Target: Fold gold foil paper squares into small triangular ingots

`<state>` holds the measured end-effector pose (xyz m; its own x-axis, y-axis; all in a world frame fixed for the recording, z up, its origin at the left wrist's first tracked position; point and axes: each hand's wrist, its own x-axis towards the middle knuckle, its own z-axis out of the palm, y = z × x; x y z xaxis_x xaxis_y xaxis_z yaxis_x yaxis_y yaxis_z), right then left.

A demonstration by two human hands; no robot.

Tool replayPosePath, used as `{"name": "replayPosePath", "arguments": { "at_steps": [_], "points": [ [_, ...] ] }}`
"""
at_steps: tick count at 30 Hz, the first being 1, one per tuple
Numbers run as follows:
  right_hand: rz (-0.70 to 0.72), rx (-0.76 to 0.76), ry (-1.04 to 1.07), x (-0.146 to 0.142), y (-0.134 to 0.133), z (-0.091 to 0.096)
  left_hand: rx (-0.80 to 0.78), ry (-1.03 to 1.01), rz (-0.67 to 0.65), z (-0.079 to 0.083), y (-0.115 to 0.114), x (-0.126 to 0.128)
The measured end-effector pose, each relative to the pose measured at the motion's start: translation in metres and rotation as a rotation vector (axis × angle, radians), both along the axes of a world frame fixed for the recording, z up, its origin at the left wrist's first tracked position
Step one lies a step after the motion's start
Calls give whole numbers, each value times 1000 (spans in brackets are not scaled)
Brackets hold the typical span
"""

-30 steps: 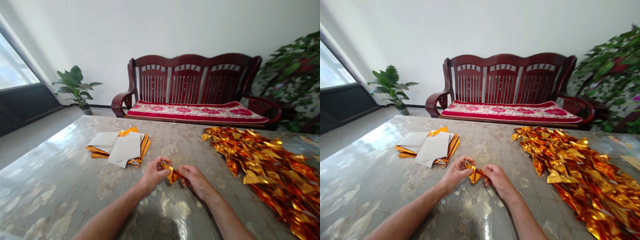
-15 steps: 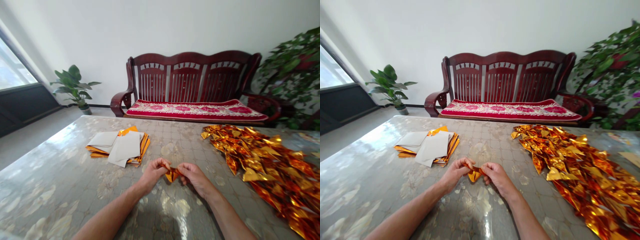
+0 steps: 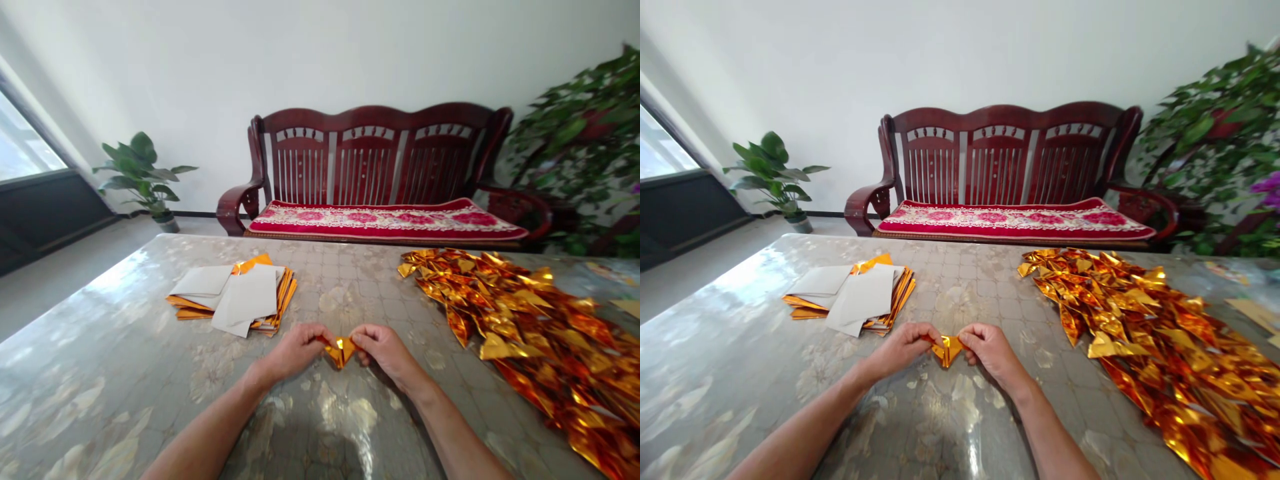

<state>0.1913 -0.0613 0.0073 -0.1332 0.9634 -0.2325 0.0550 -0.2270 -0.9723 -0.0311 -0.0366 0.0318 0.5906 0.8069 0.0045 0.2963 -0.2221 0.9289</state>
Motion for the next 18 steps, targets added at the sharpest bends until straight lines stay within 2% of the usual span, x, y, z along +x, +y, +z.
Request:
{"name": "replayPosePath", "arguments": {
  "at_steps": [3, 6, 11, 15, 18],
  "points": [
    [-3, 37, -22, 1, 2, -2, 189, 85, -102, 10, -1, -3],
    [-19, 85, -47, 3, 5, -4, 267, 118, -142, 13, -2, -3],
    [-87, 296, -169, 1, 2, 2, 331, 192, 32, -1, -1, 3],
    [-88, 471, -301, -3, -5, 9, 339, 221, 204, -14, 1, 8],
    [-81, 553, -370, -5, -8, 12, 374, 267, 280, -17, 0, 9]
  ]
}}
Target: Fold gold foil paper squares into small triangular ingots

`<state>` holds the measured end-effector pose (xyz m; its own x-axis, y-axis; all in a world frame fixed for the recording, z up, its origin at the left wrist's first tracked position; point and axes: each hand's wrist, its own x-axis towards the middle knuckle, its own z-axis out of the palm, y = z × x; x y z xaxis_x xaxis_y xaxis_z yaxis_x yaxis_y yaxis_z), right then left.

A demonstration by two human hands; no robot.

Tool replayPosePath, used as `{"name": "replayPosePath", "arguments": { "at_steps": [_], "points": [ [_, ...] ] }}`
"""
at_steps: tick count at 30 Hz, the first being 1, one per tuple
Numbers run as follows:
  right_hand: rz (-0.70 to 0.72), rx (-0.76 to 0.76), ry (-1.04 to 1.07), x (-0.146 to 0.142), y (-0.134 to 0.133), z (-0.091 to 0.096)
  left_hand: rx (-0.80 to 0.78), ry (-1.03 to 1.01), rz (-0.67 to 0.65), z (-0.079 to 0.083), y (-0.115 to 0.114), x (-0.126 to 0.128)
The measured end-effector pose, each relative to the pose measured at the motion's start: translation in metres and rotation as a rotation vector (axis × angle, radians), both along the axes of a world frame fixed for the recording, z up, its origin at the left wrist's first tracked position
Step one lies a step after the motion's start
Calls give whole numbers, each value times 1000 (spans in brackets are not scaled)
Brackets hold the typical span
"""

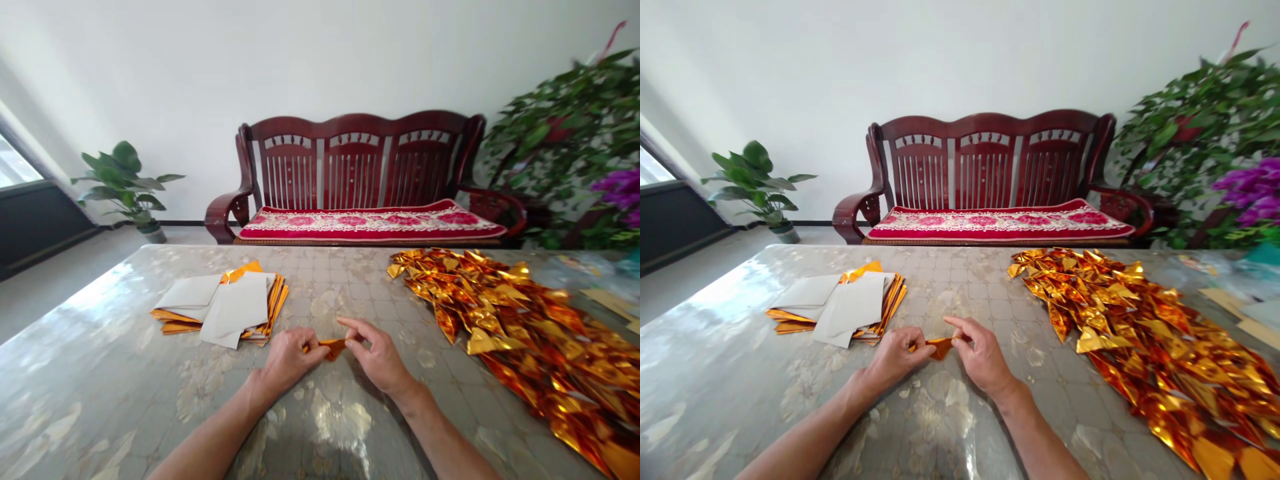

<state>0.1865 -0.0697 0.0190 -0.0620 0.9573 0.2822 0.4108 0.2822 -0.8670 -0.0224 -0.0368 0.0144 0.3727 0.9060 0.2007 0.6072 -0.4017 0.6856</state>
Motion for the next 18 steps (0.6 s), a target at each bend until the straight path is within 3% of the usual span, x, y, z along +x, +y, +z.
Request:
{"name": "replayPosePath", "arguments": {
  "at_steps": [3, 6, 10, 18],
  "points": [
    [-6, 36, -39, 0, -2, 1, -19, -3, 33, 1, -1, -1],
    [-1, 67, -73, 0, -4, 2, -20, -17, -64, 3, -2, -1],
    [22, 127, -92, -1, -5, 2, 81, 42, -211, 6, -2, 1],
    [32, 68, 9, 0, -6, 6, 234, 91, -275, 8, -5, 2]
  ]
}}
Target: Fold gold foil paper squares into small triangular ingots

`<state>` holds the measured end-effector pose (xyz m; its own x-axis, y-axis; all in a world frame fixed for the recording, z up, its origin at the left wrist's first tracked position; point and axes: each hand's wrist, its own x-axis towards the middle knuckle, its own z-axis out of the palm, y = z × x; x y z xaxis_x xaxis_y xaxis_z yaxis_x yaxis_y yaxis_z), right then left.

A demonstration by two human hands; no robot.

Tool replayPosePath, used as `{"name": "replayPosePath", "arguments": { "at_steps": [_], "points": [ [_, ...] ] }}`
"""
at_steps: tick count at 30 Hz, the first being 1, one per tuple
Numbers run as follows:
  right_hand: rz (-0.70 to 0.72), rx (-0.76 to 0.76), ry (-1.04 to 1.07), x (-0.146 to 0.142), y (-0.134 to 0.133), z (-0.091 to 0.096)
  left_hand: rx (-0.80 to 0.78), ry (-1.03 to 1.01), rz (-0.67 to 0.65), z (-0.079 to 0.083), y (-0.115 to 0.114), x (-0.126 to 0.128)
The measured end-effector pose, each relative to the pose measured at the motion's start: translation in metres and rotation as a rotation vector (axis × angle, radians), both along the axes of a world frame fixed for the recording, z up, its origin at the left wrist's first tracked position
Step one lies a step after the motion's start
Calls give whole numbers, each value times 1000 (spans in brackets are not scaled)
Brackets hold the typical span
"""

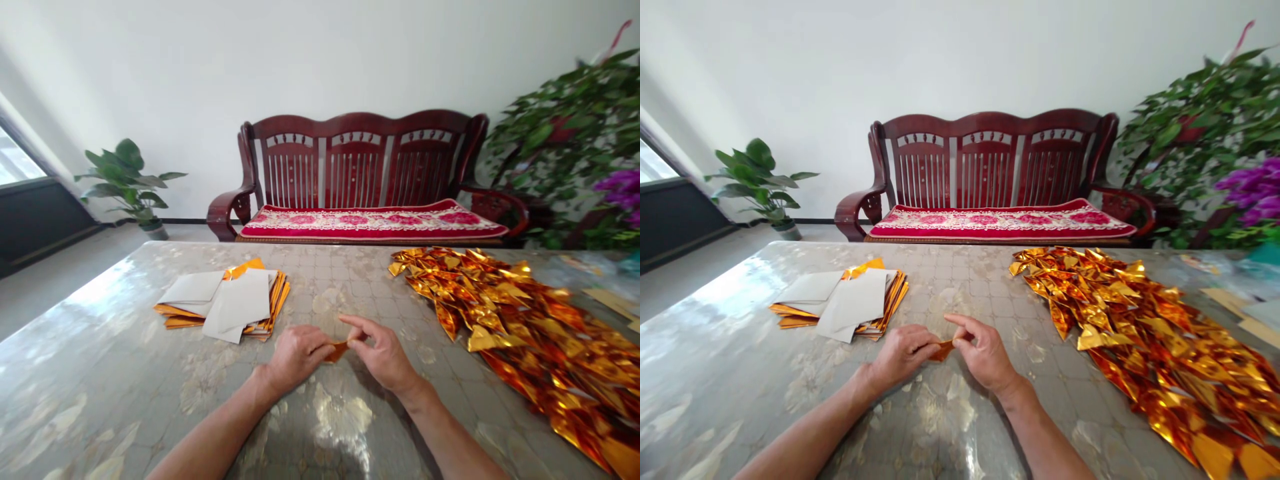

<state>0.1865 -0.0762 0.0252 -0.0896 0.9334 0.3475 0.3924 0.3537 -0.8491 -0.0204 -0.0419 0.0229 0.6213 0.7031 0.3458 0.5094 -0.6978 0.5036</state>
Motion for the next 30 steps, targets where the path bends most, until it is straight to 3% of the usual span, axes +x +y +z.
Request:
{"name": "replayPosePath", "arguments": {
  "at_steps": [5, 8, 10, 12, 15, 19, 24, 27, 30],
  "points": [
    [-12, -46, 81, -1, 3, -3, -60, -7, -25, 5, -3, -2],
    [-34, -78, 88, 0, 9, -9, -122, -11, 113, 2, -3, 1],
    [-125, 26, -9, 3, 11, -11, -184, -47, 249, -2, -1, 4],
    [-233, 260, -188, 3, 8, -10, -248, -121, 363, -7, 2, 7],
    [-149, 488, -398, -5, 0, -4, -350, -261, 462, -14, 8, 10],
    [-54, 528, -571, -24, -7, 0, -498, -415, 427, -18, 8, 14],
    [-84, 620, -543, -32, -2, -5, -823, -622, 350, -12, 1, 15],
    [-131, 529, -361, -30, 2, -13, -964, -689, 261, -6, -1, 15],
    [-261, 162, 14, -30, 6, -20, -781, -678, 330, -3, -1, 15]
  ]
}}
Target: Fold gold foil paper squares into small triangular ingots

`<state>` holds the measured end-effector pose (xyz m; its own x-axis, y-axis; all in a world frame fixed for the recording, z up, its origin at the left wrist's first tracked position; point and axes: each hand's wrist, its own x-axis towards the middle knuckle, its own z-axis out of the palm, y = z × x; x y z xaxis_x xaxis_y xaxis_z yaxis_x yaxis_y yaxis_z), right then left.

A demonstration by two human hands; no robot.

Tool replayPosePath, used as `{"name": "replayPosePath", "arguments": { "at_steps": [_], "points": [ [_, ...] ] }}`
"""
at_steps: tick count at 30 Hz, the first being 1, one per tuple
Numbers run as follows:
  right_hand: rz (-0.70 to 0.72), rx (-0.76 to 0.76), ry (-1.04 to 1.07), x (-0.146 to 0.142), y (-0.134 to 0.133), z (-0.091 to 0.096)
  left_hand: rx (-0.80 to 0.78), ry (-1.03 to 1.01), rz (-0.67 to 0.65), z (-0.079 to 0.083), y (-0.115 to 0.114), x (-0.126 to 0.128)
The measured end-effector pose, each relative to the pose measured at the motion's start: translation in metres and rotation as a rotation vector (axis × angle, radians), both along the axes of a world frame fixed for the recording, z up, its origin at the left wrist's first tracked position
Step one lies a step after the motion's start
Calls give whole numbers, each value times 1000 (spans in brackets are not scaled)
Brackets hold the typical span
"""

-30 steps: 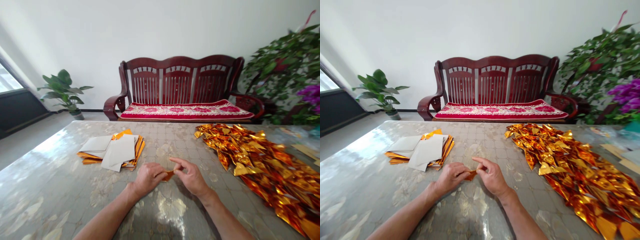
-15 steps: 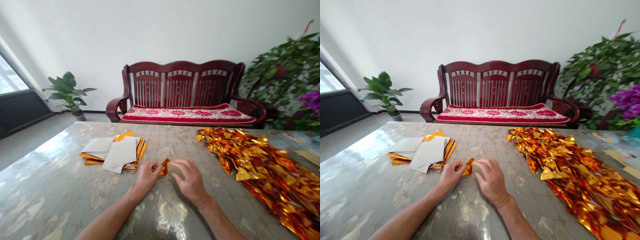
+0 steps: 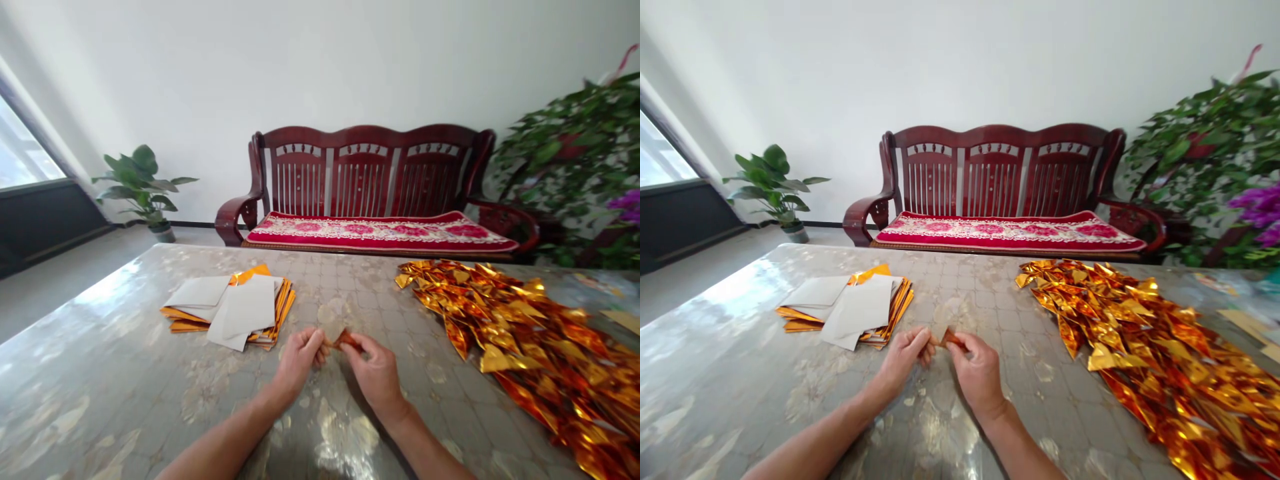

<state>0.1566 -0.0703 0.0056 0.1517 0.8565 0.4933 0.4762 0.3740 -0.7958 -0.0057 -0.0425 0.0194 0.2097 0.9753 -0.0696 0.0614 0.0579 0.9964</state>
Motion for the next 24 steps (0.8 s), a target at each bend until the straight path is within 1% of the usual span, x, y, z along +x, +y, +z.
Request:
{"name": "replayPosePath", "arguments": {
  "at_steps": [2, 3, 4, 6, 9, 14, 16, 20, 22, 24],
  "points": [
    [33, -217, 291, -2, 2, -1, 197, 97, 99, -1, 1, 2],
    [62, -290, 403, -3, 2, -1, 280, 123, 119, -1, 0, 3],
    [88, -335, 488, -4, 2, 0, 338, 133, 111, -2, 0, 5],
    [110, -377, 584, -7, 2, 3, 384, 137, 70, -5, -2, 8],
    [112, -392, 621, -10, 0, 5, 371, 172, 64, -8, -5, 12],
    [116, -379, 560, -11, 0, 2, 307, 227, 112, -9, -3, 10],
    [104, -358, 555, -10, 1, 1, 271, 215, 127, -10, 0, 9],
    [35, -316, 628, -7, 2, 2, 216, 169, 145, -13, 3, 8],
    [52, -318, 630, -8, 3, 3, 203, 156, 130, -15, 2, 10],
    [66, -307, 587, -10, 3, 4, 183, 142, 105, -17, 0, 12]
  ]
}}
